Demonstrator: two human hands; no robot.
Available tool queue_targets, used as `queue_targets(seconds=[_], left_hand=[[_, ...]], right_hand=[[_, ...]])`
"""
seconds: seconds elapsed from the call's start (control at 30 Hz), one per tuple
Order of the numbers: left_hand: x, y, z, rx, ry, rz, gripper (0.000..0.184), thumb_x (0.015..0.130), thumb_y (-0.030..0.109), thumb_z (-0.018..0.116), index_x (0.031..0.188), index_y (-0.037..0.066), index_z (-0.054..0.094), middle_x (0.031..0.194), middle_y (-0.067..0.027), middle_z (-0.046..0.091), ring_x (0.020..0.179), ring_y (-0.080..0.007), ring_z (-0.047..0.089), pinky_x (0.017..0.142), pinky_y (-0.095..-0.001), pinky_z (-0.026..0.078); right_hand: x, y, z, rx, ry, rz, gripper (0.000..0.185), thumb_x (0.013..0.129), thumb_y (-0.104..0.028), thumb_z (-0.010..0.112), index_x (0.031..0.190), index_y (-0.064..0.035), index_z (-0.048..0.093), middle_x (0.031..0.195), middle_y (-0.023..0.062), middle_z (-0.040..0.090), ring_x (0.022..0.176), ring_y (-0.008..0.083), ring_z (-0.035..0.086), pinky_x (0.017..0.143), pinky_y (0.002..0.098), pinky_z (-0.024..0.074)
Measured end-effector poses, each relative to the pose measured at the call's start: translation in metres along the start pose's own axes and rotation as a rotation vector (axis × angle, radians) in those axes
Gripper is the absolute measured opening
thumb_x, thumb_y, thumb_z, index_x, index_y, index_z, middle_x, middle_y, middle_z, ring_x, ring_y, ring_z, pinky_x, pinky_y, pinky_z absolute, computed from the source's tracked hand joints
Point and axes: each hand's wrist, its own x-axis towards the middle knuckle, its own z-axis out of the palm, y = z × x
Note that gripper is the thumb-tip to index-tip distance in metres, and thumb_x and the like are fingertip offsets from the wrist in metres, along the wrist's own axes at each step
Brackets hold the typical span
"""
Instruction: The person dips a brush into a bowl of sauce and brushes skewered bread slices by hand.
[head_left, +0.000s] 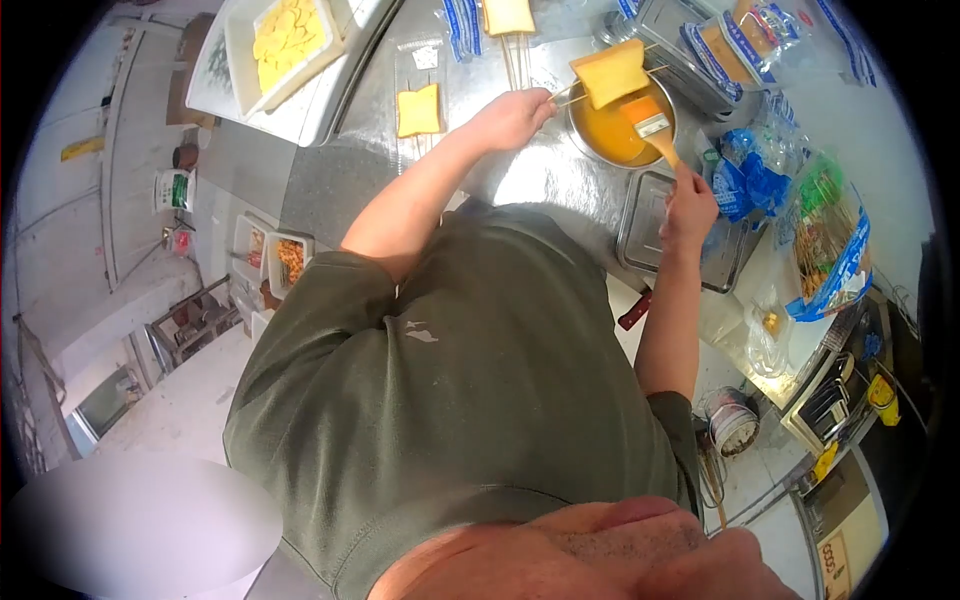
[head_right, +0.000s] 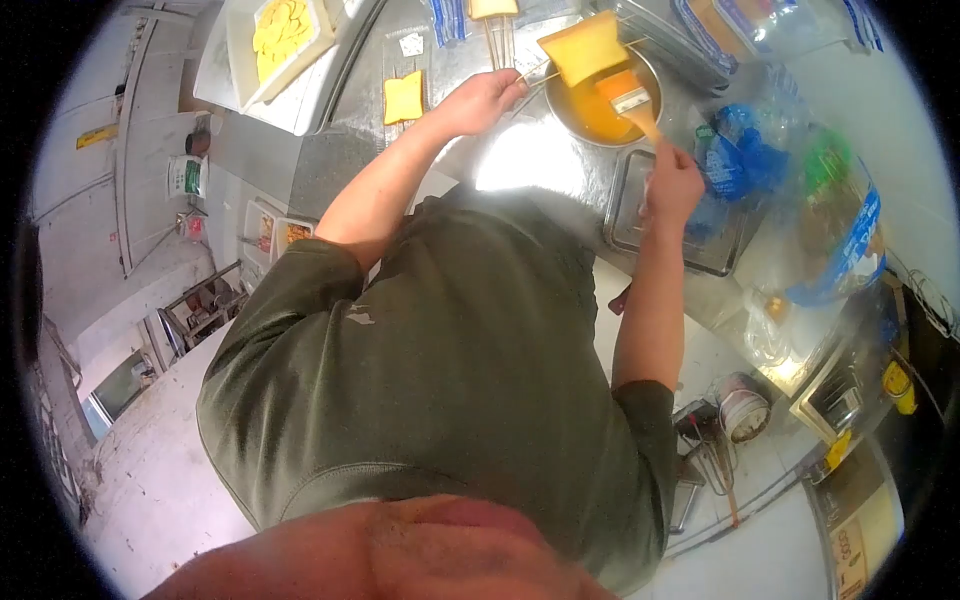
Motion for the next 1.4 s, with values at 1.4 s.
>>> queue_targets(seconds=[1.4], left_hand=[[-0.010, 0.023, 0.009, 0.474, 0.166, 0.030, 0.023, 0.090, 0.028, 0.054, 0.097, 0.007, 0.052, 0.092, -0.0161, 0.064, 0.079, -0.0362, 0.064, 0.066, -0.0469, 0.051]], right_hand=[[-0.060, -0.062, 0.027, -1.156, -0.132, -1.187, 0.011, 0.087, -0.019, 0.064, 0.093, -0.0116, 0.068, 0.075, 0.0073, 0.066, 0.067, 0.0287, 0.064, 0.057, 0.0352, 0.0489]])
